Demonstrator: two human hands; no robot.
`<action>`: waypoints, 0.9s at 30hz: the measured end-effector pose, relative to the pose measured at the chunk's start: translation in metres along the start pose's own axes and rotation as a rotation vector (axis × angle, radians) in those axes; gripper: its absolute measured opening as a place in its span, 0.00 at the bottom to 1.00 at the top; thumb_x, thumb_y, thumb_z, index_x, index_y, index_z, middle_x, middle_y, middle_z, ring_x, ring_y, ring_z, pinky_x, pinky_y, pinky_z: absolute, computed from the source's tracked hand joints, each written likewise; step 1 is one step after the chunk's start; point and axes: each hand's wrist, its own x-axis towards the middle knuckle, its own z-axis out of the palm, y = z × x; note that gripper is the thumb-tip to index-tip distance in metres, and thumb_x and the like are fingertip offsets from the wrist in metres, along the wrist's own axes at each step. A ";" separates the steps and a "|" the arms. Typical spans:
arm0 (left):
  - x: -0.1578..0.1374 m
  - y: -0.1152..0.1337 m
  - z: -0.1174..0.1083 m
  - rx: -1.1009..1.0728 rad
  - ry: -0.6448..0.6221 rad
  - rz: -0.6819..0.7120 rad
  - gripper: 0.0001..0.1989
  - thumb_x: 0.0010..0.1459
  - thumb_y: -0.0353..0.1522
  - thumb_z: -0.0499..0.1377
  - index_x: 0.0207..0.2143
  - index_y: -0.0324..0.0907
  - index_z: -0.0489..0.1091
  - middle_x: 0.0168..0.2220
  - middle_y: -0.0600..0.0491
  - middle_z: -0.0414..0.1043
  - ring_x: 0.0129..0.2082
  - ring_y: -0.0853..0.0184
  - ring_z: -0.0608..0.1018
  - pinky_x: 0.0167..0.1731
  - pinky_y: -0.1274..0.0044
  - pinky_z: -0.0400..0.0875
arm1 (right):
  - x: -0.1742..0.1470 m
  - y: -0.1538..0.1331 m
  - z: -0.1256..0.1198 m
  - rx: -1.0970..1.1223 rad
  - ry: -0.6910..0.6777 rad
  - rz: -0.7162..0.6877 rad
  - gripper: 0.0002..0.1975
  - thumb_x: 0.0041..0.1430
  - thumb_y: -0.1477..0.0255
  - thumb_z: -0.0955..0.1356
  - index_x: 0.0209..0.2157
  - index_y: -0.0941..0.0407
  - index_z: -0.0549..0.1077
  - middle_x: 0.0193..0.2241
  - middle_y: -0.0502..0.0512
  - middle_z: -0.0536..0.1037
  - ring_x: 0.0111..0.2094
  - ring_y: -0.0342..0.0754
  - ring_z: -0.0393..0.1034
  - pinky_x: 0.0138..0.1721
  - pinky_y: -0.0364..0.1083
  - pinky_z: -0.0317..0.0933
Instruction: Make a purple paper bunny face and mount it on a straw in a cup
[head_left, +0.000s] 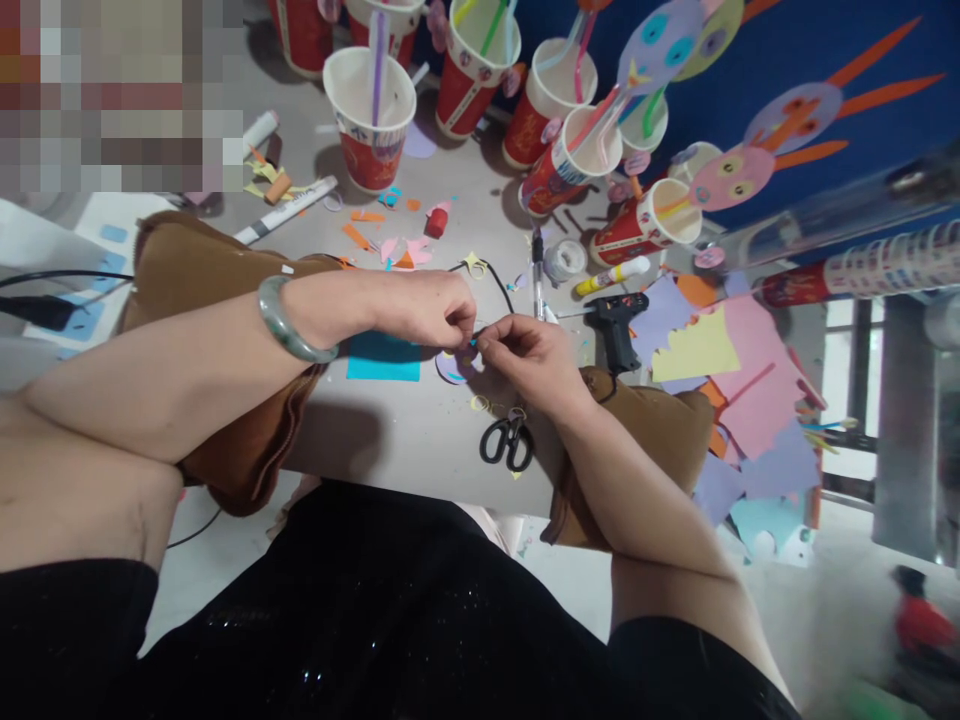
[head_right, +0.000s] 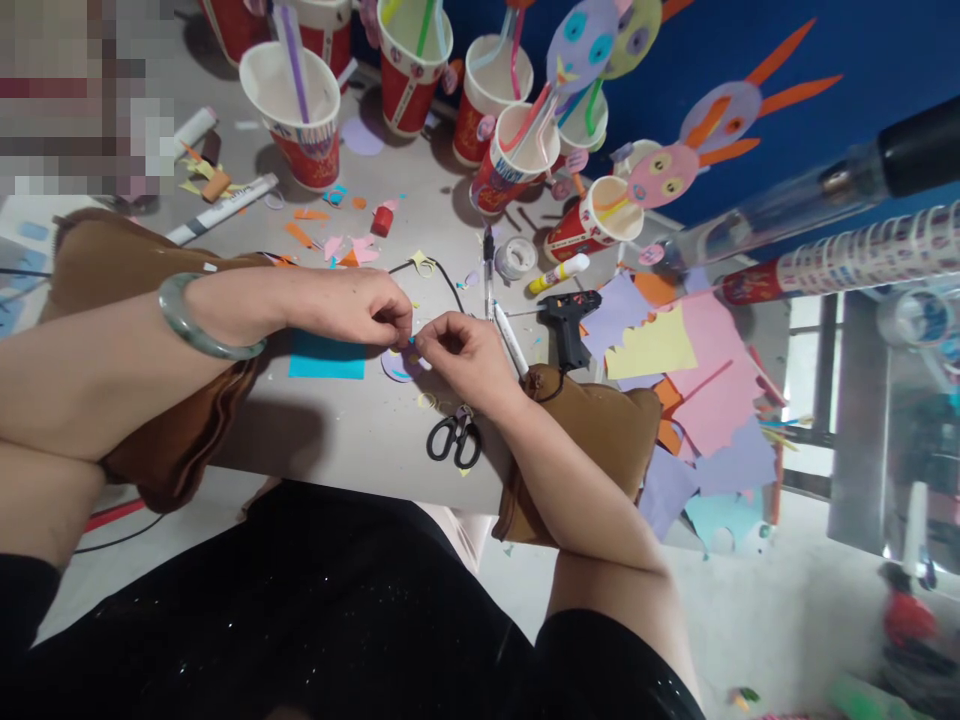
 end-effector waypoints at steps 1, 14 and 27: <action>0.000 0.000 0.000 0.001 0.000 0.008 0.12 0.50 0.30 0.60 0.34 0.45 0.83 0.28 0.54 0.80 0.28 0.68 0.76 0.32 0.76 0.64 | -0.001 0.000 0.000 -0.015 0.004 -0.009 0.07 0.52 0.65 0.71 0.26 0.54 0.75 0.22 0.47 0.75 0.22 0.41 0.62 0.26 0.44 0.57; 0.002 -0.006 -0.002 -0.027 -0.057 0.076 0.10 0.53 0.31 0.59 0.33 0.40 0.80 0.27 0.54 0.77 0.27 0.71 0.73 0.32 0.77 0.62 | -0.005 0.022 -0.012 -1.082 0.399 -1.209 0.05 0.64 0.75 0.72 0.35 0.51 0.76 0.26 0.46 0.78 0.28 0.43 0.65 0.39 0.51 0.56; 0.000 -0.001 -0.002 0.024 -0.048 0.064 0.08 0.53 0.29 0.60 0.32 0.40 0.80 0.25 0.57 0.77 0.25 0.74 0.71 0.29 0.79 0.59 | -0.008 0.017 -0.009 -1.144 0.111 -1.179 0.09 0.67 0.81 0.68 0.38 0.51 0.75 0.23 0.44 0.73 0.24 0.40 0.60 0.29 0.51 0.50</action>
